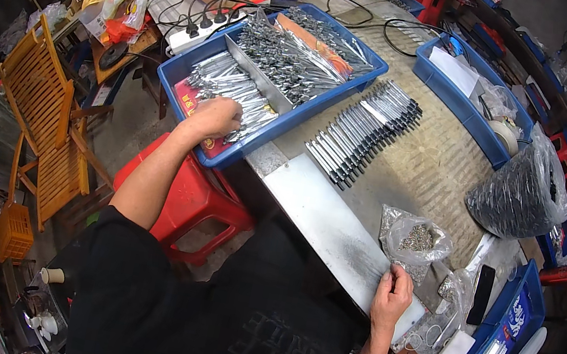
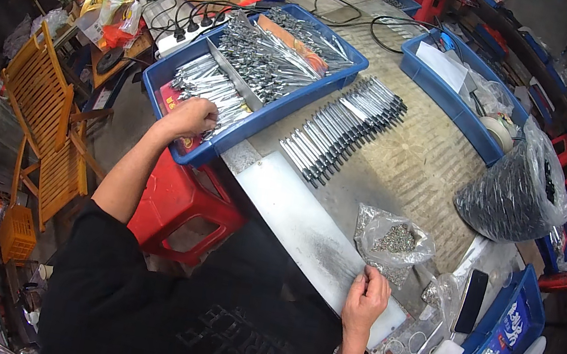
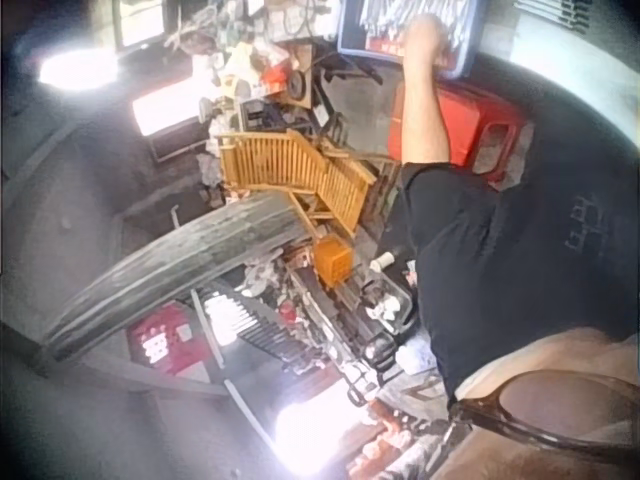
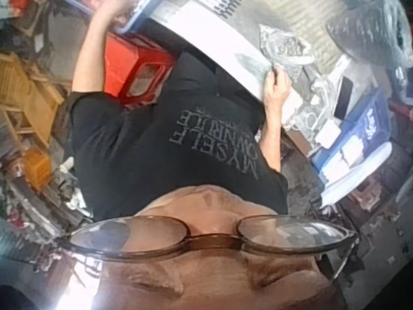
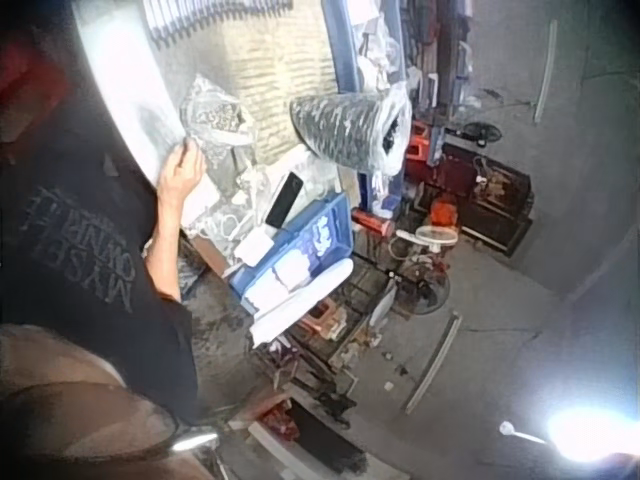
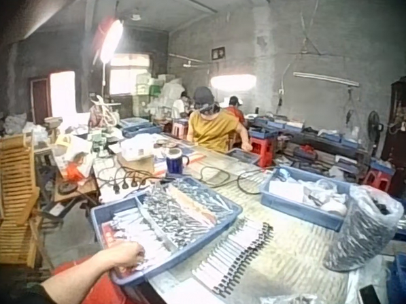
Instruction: The person assembles metal components by hand, taking pieces from trays and plastic bags and fitting small metal parts together.
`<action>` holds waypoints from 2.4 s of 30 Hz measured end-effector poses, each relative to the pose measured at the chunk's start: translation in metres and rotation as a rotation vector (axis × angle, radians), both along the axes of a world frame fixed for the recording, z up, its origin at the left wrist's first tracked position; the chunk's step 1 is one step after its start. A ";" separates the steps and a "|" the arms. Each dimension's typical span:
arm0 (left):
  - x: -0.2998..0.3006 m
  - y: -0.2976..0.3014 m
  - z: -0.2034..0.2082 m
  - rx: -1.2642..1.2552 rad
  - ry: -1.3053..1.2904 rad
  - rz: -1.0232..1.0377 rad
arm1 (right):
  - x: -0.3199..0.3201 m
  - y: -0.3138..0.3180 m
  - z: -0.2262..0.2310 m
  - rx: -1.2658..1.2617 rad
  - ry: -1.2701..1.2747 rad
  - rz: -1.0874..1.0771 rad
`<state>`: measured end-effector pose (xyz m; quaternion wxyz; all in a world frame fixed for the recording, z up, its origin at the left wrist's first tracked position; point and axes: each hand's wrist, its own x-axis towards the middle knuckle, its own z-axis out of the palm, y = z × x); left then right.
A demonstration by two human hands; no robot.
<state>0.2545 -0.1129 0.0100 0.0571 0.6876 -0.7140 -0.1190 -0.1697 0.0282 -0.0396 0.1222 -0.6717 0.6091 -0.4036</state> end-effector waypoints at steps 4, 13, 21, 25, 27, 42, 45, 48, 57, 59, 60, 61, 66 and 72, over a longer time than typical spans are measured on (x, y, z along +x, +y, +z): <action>-0.010 -0.004 0.008 0.082 -0.119 0.058 | 0.001 0.001 -0.001 -0.003 0.018 -0.021; -0.004 0.004 0.008 -0.311 0.137 0.021 | 0.002 0.001 0.000 -0.002 0.023 -0.007; -0.052 0.019 0.062 -0.448 1.073 0.008 | 0.000 0.002 0.002 0.003 0.000 -0.026; -0.097 0.031 0.065 -0.275 1.368 -0.085 | 0.005 0.001 0.011 -0.013 -0.074 -0.032; -0.121 0.038 0.061 -0.190 1.447 -0.102 | 0.010 0.000 0.018 -0.028 -0.159 0.016; -0.247 0.102 0.002 0.369 1.737 -0.337 | 0.021 0.021 0.034 0.233 -0.593 0.363; -0.247 0.106 -0.001 0.472 1.572 -0.476 | 0.011 0.029 0.032 0.430 -0.832 0.566; -0.252 0.106 0.002 0.422 1.556 -0.529 | 0.000 0.034 0.036 0.293 -0.594 0.511; -0.231 0.082 -0.009 0.257 1.570 -0.380 | -0.153 0.061 0.097 -0.077 -0.322 -0.512; -0.229 0.083 -0.011 0.271 1.571 -0.369 | -0.207 0.060 0.099 -0.048 -0.123 -0.711; -0.229 0.084 -0.012 0.279 1.571 -0.353 | -0.233 0.062 0.100 0.023 -0.012 -0.775; -0.230 0.084 -0.014 0.287 1.578 -0.349 | -0.255 0.065 0.096 0.092 0.088 -0.817; -0.234 0.088 -0.022 0.319 1.581 -0.348 | -0.304 0.060 0.082 0.602 0.368 -0.793; -0.235 0.090 -0.024 0.319 1.562 -0.339 | -0.310 0.043 0.073 0.830 0.584 -0.742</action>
